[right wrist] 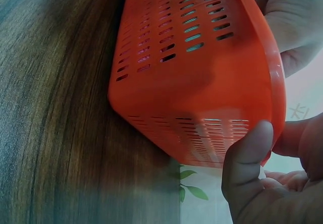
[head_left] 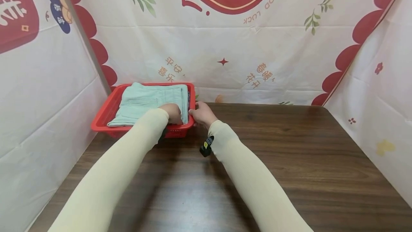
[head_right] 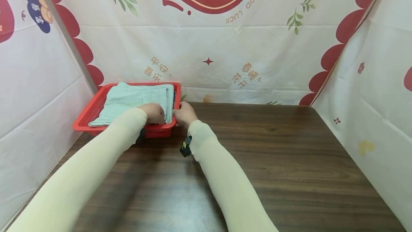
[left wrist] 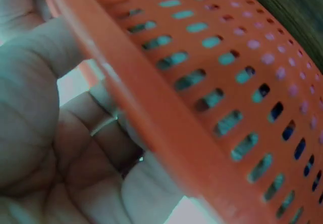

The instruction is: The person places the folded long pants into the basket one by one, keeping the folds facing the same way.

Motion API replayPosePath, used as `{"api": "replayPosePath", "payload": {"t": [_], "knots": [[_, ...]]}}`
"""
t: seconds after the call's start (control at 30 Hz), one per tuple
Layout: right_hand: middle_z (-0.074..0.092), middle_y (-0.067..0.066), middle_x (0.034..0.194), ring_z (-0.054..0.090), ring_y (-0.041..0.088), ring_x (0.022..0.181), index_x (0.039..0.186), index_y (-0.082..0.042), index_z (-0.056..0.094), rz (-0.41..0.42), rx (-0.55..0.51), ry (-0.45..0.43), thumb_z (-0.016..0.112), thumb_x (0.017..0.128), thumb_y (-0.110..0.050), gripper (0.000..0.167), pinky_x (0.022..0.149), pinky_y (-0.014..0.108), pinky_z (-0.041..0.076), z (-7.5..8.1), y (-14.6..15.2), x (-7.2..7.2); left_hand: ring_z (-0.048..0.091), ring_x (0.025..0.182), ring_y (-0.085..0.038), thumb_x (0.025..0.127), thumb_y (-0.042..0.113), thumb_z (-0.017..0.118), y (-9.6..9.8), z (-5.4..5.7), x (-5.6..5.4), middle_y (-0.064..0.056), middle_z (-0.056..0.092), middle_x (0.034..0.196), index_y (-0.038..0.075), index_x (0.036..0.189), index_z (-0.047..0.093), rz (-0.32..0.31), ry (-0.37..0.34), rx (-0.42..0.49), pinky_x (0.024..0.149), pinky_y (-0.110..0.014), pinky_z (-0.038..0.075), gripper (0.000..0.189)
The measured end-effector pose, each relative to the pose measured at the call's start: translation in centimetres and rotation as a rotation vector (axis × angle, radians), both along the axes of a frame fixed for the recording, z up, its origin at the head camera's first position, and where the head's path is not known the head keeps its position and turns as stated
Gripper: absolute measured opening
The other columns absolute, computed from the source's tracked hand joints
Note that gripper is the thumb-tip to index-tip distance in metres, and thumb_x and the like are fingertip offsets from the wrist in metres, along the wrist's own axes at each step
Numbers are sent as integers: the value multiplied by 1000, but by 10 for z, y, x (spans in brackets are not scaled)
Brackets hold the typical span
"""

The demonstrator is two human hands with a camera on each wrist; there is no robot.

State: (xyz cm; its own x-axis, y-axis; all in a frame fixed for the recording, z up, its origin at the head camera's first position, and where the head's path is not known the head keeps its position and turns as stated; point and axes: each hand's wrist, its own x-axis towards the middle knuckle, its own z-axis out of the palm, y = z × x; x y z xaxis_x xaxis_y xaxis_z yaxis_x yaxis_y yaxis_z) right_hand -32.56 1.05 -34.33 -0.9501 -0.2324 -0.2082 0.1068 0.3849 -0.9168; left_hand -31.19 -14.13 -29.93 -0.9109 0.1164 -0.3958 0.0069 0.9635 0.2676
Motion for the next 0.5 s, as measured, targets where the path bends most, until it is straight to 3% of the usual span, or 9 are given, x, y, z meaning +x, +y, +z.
{"api": "replayPosePath", "payload": {"t": [0.17,0.27,0.4,0.5], "knots": [[63,14,105,59,26,67,142,-7,42,-9,7,-5,55,103,-21,43,75,43,56,-1,0,0,58,86,-22,90,39,69,-16,8,7,-8,65,92,9,108,69,10,-5,145,73,-34,50,35],[63,15,104,59,24,65,143,-8,41,-15,-10,-9,56,102,-21,45,76,45,56,-3,-1,1,60,89,-24,92,43,66,-33,23,16,-8,66,97,11,110,68,-1,36,189,75,-35,53,36],[63,16,105,60,21,64,144,-7,40,-21,-42,-17,56,102,-19,46,86,52,53,-4,-3,1,59,87,-24,93,40,64,-68,44,30,-9,67,95,7,107,69,-30,142,108,74,-37,51,36],[62,16,106,61,21,66,143,-6,41,-31,-41,-16,56,102,-19,45,86,51,54,-4,-4,1,56,80,-23,93,40,63,-97,51,39,-10,64,85,2,102,68,-42,146,6,68,-36,46,39]]}}
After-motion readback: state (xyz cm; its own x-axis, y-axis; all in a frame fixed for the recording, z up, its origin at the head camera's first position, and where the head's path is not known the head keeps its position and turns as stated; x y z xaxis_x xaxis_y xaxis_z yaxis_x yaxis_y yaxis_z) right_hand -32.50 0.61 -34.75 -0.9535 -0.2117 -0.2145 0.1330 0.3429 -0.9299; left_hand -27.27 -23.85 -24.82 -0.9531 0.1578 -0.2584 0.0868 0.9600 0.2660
